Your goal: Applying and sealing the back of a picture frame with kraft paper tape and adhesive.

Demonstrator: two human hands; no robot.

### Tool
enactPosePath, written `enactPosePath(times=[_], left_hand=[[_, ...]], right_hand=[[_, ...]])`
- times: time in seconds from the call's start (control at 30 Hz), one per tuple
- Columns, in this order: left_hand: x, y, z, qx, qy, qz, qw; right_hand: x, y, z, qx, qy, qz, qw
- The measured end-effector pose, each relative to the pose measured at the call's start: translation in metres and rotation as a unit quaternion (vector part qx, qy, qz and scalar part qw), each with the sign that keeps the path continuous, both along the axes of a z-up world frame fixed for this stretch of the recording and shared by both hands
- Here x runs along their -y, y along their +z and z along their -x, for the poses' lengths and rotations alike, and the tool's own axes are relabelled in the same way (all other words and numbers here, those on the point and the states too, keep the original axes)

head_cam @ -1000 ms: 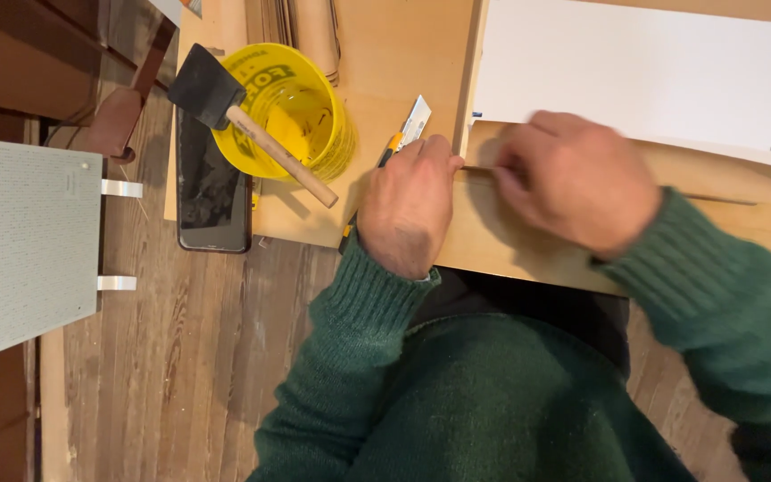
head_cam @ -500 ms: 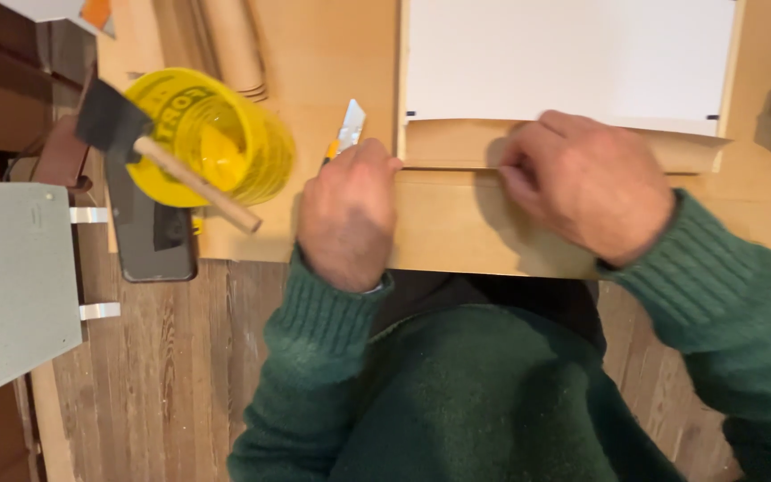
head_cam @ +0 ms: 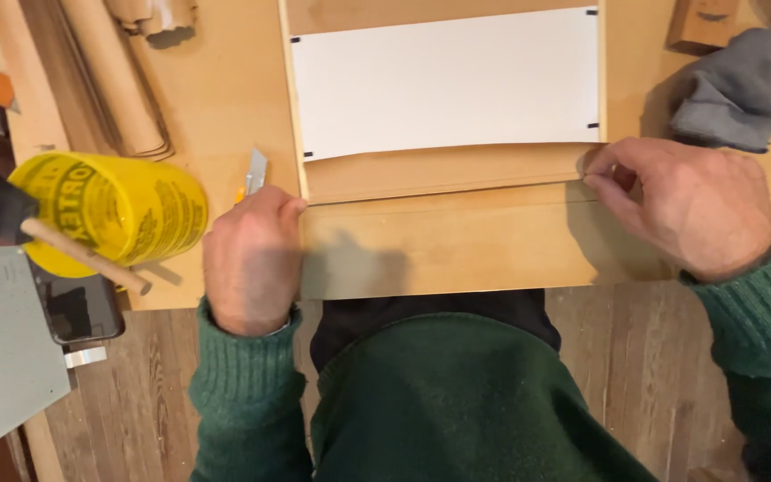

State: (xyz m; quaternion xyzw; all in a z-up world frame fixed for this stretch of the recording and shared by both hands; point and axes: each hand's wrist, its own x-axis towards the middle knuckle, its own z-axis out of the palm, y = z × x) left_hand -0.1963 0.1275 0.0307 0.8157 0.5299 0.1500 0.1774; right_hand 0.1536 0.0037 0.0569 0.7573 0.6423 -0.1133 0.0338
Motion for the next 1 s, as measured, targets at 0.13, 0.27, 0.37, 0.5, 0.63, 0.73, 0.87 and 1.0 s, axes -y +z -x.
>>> enactPosePath(times=[0.13,0.27,0.37,0.5,0.63,0.73,0.87,1.0], left_hand=[[-0.001,0.0,-0.003,-0.006,0.007,0.018,1.0],[-0.002,0.001,-0.004,-0.025,0.016,0.029,0.999],[-0.001,0.001,-0.002,0.007,0.018,0.034,0.999],[0.003,-0.006,0.005,0.052,0.008,0.016,0.999],[0.004,-0.015,0.012,0.037,0.015,-0.002,0.999],[0.006,-0.021,0.016,0.048,-0.006,-0.085,0.995],[0.007,-0.028,0.022,0.072,-0.015,-0.082,0.994],[0.003,-0.025,0.02,0.05,-0.011,-0.018,0.999]], right_hand=[[0.005,-0.003,-0.011,0.003,0.007,-0.018,1.0],[0.003,-0.002,-0.008,0.008,-0.004,-0.003,1.0],[0.002,-0.006,-0.003,0.026,-0.006,0.013,1.0],[-0.012,-0.008,0.016,0.007,-0.031,0.053,0.998],[-0.037,-0.006,0.055,0.048,0.015,0.155,0.987],[-0.05,-0.012,0.085,-0.014,0.047,0.079,0.996],[-0.08,-0.008,0.138,-0.069,0.068,0.128,0.987],[-0.093,-0.017,0.183,-0.178,0.134,-0.021,0.975]])
